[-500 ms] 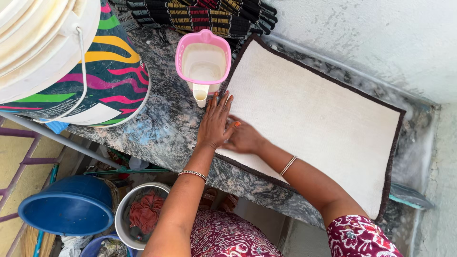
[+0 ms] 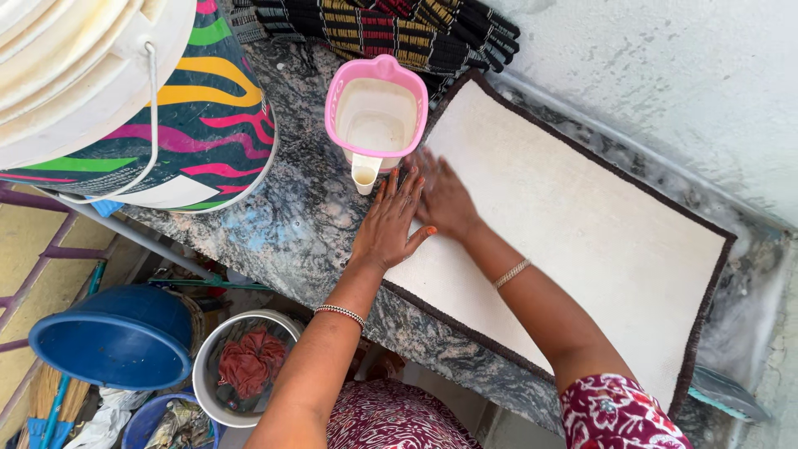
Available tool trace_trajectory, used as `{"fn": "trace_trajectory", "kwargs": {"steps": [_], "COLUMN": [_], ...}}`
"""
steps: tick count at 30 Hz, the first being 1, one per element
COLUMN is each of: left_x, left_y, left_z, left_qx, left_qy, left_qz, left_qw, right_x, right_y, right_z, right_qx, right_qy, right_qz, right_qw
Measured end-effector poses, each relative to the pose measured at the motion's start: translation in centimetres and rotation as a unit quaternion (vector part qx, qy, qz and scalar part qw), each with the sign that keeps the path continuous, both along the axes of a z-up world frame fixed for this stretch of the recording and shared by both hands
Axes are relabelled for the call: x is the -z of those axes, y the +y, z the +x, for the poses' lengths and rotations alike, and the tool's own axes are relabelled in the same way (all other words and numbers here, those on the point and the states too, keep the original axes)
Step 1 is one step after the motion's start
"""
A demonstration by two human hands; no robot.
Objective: The person washes a patterned door mat by applying soap and water from a pitcher, scrubbing the surface by hand, and then flipping it over to flatten and wipe the reverse side.
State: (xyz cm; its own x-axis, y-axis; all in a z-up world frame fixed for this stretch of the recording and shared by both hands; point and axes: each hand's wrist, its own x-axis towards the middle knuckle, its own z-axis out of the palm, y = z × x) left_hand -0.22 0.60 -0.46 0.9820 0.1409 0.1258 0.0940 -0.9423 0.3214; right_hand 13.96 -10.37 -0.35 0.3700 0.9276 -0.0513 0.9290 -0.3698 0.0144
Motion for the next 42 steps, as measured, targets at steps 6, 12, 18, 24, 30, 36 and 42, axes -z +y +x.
{"fn": "trace_trajectory", "kwargs": {"steps": [6,12,18,24,30,36,42], "left_x": [-0.7,-2.5,-2.5,-2.3,-1.9,-1.4,-0.3], "left_y": [-0.2,-0.4,-0.3,-0.5,-0.5,-0.4,-0.2], "left_z": [0.3,0.6,1.0,0.9,0.8,1.1,0.9], "left_qx": [0.009,0.005,0.002,-0.003,0.002,0.01,0.011], "left_qy": [0.066,0.132,0.141,0.148,0.126,0.128,0.091], "left_qz": [0.007,0.019,0.017,0.031,0.028,0.033,0.004], "left_qw": [0.998,0.991,0.99,0.989,0.992,0.991,0.996], "right_x": [-2.4,-0.7,0.5,-2.3,-2.4,-0.7,1.7], "right_y": [-4.1,1.9,5.7,-5.6,-21.8,-28.6,-12.3], "right_z": [2.1,11.0,11.9,12.4,12.5,12.8,7.8], "right_qx": [0.09,0.468,0.394,0.467,0.613,0.764,0.571], "right_qy": [0.058,0.064,0.048,0.037,0.025,0.017,0.001], "right_qz": [-0.048,0.028,0.039,0.021,0.045,0.064,0.055], "right_qw": [0.993,0.881,0.917,0.883,0.788,0.642,0.819]}}
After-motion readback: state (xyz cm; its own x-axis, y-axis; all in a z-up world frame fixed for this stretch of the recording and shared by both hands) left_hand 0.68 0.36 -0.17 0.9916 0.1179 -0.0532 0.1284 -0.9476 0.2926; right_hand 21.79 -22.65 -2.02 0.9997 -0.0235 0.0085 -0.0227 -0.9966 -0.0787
